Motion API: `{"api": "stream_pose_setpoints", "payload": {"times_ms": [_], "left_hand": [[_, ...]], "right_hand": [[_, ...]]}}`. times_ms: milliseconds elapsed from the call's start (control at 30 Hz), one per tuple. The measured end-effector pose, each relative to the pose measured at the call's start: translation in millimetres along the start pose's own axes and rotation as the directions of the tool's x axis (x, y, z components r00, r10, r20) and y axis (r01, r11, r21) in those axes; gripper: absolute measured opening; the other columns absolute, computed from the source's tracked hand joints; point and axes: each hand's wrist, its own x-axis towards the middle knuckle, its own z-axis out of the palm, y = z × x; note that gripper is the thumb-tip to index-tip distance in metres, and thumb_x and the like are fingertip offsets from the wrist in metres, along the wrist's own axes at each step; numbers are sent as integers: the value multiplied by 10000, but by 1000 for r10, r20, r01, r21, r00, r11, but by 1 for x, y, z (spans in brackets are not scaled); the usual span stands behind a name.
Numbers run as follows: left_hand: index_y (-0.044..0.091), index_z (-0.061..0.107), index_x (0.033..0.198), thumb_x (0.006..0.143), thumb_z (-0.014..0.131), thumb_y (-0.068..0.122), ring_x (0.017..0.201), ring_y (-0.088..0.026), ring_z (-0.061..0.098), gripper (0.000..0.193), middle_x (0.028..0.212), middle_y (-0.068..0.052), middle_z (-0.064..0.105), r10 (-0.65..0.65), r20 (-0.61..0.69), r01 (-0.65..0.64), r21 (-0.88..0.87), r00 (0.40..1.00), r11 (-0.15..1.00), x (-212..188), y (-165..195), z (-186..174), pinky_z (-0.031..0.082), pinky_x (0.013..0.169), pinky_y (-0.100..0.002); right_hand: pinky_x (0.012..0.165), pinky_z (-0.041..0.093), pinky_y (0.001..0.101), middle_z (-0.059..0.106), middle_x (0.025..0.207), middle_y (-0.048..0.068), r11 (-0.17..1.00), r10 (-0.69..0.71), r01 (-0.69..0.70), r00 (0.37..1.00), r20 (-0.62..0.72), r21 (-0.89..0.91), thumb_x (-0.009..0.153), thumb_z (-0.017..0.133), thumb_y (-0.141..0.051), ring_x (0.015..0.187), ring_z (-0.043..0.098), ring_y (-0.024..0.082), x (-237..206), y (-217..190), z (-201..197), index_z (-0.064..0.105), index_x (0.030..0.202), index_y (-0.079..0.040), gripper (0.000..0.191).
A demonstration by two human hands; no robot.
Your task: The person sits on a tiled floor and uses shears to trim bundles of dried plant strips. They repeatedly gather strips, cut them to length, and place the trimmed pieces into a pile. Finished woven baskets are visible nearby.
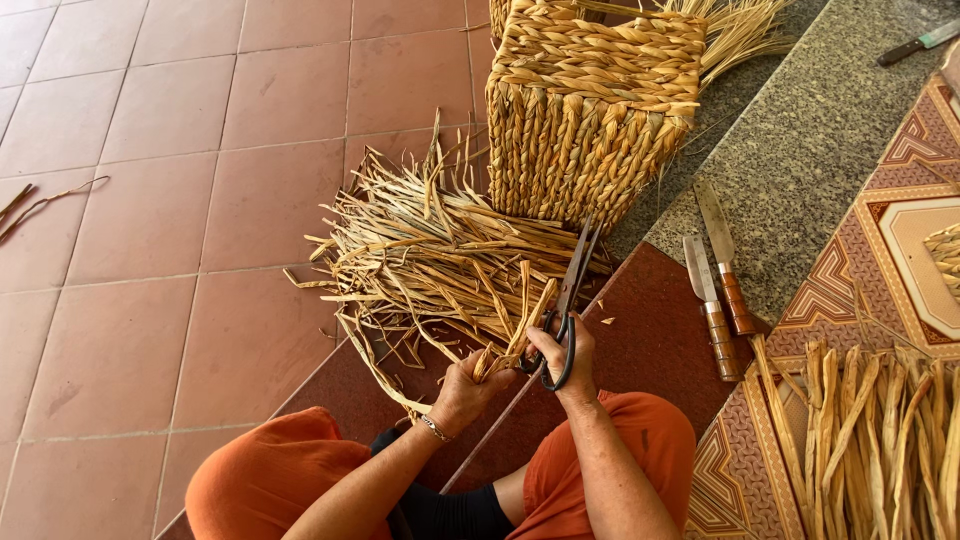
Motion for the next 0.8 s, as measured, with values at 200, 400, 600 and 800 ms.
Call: {"api": "stream_pose_setpoints", "payload": {"times_ms": [200,400,600,800], "left_hand": [[78,671,919,889,830,255,616,-123,624,239,723,-77,701,145,25,-146,246,989,958,-4,-4,-5,519,583,-315],[118,712,1017,899,820,229,627,-124,643,194,751,-75,715,148,60,-158,231,987,960,-3,-10,-2,535,606,-308],[122,713,1063,790,836,308,889,-49,725,353,971,87,757,58,149,-60,6,987,998,15,-1,-18,622,782,-257],[19,753,1068,942,746,326,854,-131,664,332,1089,-97,662,7,-51,-12,-96,999,995,45,11,-20,639,779,-309]], "right_hand": [[775,648,327,686,871,51,994,-58,59,998,6,-92,845,785,-127,813,726,142,1,9,0,640,978,-66,206],[689,652,336,634,806,70,962,-22,21,1000,-1,-271,824,833,-155,750,724,165,-1,9,3,670,938,-42,229],[715,660,339,756,794,94,987,-5,22,994,108,-160,829,772,-148,760,782,173,-6,-7,6,688,964,-31,197],[719,643,340,703,881,83,980,72,-26,970,231,-196,834,763,-111,770,720,160,-13,-9,20,632,1216,-69,406]]}}
